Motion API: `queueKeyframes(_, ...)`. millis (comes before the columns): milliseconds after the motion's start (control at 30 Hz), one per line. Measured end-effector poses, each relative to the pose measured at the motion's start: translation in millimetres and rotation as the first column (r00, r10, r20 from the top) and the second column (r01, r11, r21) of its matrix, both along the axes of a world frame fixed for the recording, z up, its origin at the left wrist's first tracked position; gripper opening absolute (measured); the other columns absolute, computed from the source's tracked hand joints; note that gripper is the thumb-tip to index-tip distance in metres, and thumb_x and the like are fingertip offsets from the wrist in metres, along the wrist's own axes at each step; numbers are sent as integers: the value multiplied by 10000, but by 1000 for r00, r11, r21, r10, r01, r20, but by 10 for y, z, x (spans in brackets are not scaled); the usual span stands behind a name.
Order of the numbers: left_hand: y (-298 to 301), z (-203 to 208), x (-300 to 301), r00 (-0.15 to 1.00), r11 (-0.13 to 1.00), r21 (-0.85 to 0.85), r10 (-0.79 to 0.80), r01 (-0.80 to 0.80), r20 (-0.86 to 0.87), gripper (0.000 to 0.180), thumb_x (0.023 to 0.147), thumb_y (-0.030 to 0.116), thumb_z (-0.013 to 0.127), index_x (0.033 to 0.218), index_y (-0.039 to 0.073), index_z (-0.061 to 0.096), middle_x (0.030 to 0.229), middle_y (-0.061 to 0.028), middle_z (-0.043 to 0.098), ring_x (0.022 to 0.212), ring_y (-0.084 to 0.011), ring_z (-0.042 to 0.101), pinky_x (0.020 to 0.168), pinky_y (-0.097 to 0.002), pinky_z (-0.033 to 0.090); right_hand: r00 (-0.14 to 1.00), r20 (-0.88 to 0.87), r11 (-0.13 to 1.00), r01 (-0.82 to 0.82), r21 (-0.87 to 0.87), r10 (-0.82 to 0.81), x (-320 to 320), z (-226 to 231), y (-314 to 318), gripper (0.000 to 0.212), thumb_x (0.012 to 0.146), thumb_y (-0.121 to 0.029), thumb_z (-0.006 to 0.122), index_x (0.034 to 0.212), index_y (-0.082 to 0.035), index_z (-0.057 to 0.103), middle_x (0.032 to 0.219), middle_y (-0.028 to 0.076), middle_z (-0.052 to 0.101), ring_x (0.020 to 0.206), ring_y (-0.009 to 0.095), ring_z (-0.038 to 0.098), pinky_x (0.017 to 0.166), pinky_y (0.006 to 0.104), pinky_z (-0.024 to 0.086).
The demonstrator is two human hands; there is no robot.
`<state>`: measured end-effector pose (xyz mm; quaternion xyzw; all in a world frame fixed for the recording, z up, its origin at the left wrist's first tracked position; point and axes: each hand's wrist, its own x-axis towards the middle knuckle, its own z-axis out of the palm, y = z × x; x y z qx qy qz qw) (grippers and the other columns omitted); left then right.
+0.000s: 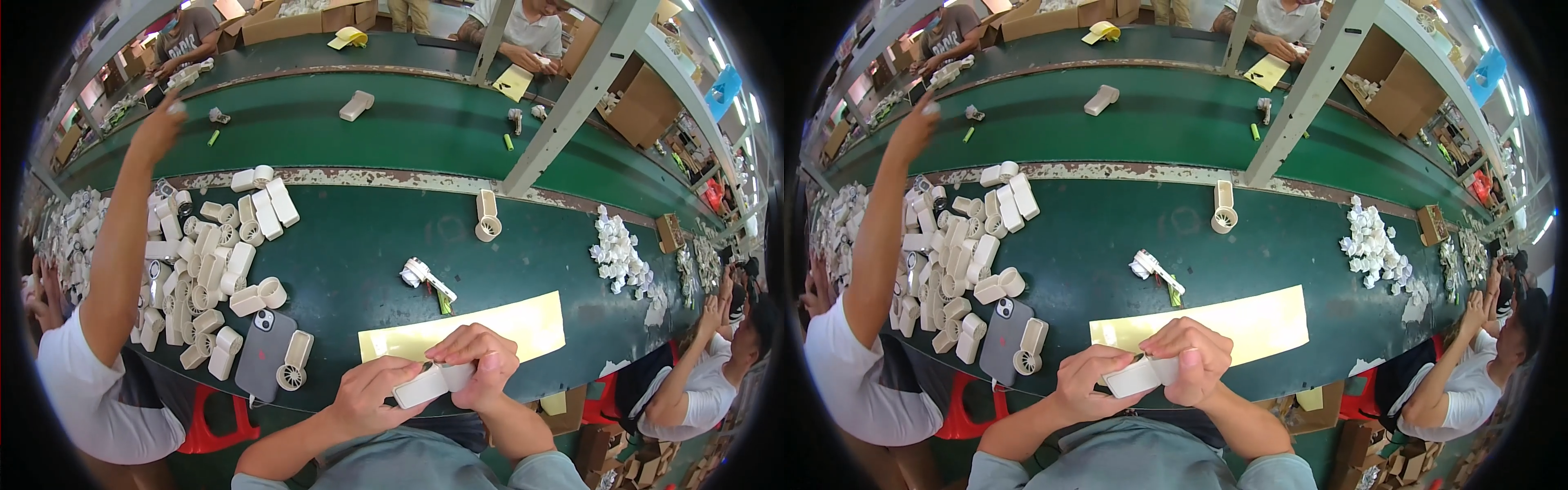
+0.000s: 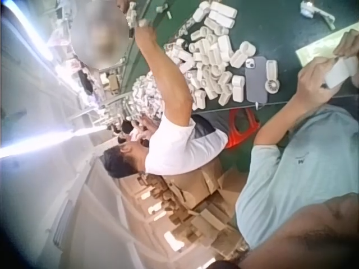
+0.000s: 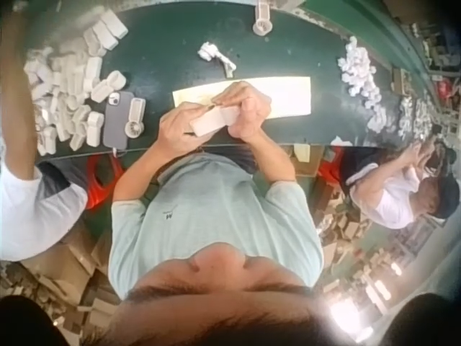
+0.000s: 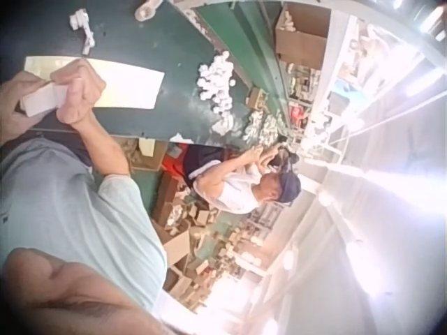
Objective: The person assembles portable fans along an assembly line by placing internal motor components, batteries, and adhesive pads into plastic housings and snapping the outer cases together by hand.
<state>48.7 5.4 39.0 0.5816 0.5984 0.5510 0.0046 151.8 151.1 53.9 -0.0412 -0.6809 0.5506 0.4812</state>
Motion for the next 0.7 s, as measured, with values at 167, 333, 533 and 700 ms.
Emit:
queueKeyframes(167,-15,44,6,997,999,13,43,-44,69,499,638,82,935,1058,-3,679,960,-120,712,805,-240,737,688,-300,597,1000,-10,1000,19,8,-18,-60,0,-28,581,1083,-361,367,702,36,555,617,178,580,524,269,640,491,368,557)
queueKeyframes(333,15,109,3,999,997,-66,33,-31,34,555,619,117,965,1064,17,650,984,-147,735,845,-266,751,735,-326,615,999,-21,999,47,-5,-47,-52,27,19,604,1078,-382,383,668,30,549,610,167,575,517,263,637,479,362,547)
queueKeyframes(533,93,211,-60,999,990,-136,26,-22,34,503,677,132,938,1077,8,660,1008,-133,722,863,-258,739,738,-324,602,998,59,999,34,30,-36,-57,43,153,554,1074,-347,353,712,0,588,641,138,611,570,230,647,536,323,513)
queueKeyframes(700,298,335,-432,895,906,-415,114,84,430,477,840,140,841,1241,-20,638,1065,-87,708,939,-137,690,813,-296,570,896,444,998,22,-65,9,-47,163,494,334,1023,-233,535,1231,24,585,1125,190,652,950,326,671,806,386,539)
